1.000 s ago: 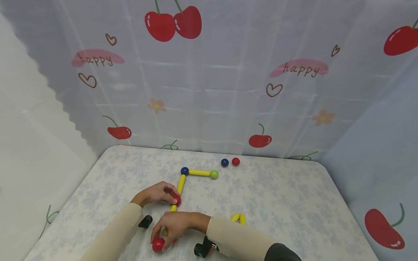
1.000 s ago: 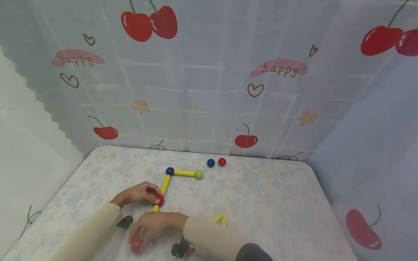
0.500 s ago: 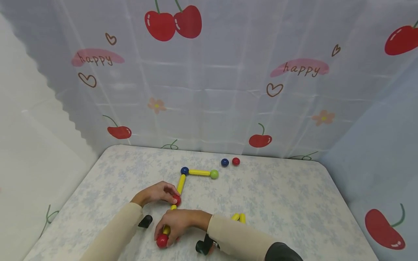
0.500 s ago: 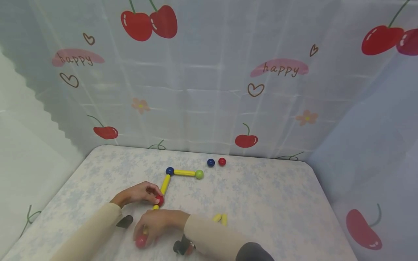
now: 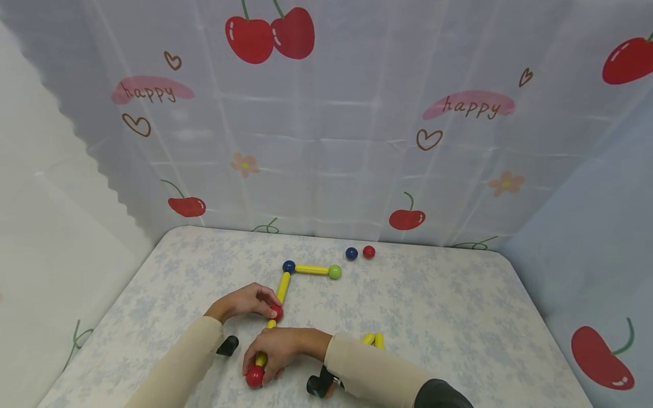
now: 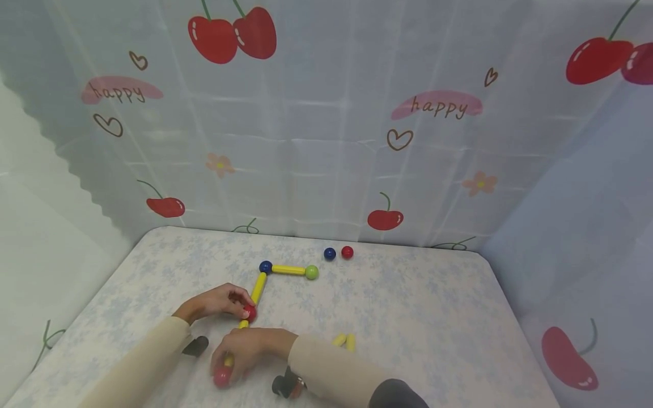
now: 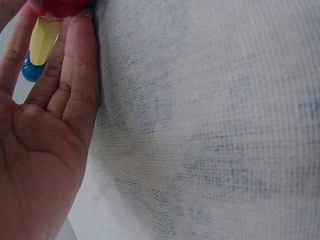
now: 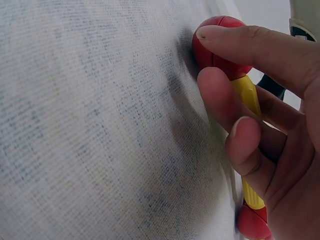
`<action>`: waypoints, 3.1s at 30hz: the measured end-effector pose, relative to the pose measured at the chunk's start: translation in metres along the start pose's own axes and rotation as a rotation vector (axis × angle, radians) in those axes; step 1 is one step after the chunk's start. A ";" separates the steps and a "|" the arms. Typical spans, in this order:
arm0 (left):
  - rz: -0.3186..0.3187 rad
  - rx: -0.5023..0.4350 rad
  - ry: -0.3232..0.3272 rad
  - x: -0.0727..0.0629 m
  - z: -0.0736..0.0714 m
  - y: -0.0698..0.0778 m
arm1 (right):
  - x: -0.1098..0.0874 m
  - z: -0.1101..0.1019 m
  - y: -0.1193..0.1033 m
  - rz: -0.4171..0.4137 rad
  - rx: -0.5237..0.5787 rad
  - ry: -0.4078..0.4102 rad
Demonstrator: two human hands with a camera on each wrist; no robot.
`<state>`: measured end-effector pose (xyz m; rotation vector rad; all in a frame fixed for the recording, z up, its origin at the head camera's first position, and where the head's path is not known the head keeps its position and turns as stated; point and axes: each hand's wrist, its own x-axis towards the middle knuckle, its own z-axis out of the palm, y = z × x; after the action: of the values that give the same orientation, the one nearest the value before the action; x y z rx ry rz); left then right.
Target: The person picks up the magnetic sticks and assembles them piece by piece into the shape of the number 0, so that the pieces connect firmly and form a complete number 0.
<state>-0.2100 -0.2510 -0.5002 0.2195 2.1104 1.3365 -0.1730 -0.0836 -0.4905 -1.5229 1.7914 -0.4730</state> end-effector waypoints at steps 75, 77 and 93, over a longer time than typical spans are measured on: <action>-0.008 0.045 0.042 0.000 0.002 0.001 | -0.108 0.013 0.037 0.078 0.101 0.057; -0.011 0.044 0.045 0.000 0.002 0.002 | -0.102 0.013 0.033 0.089 0.122 0.032; 0.026 0.023 0.010 0.000 0.000 -0.002 | -0.060 0.015 0.010 0.123 0.280 -0.052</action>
<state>-0.2099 -0.2521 -0.5014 0.2515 2.1385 1.3315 -0.1664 -0.0208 -0.4899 -1.2147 1.6873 -0.5906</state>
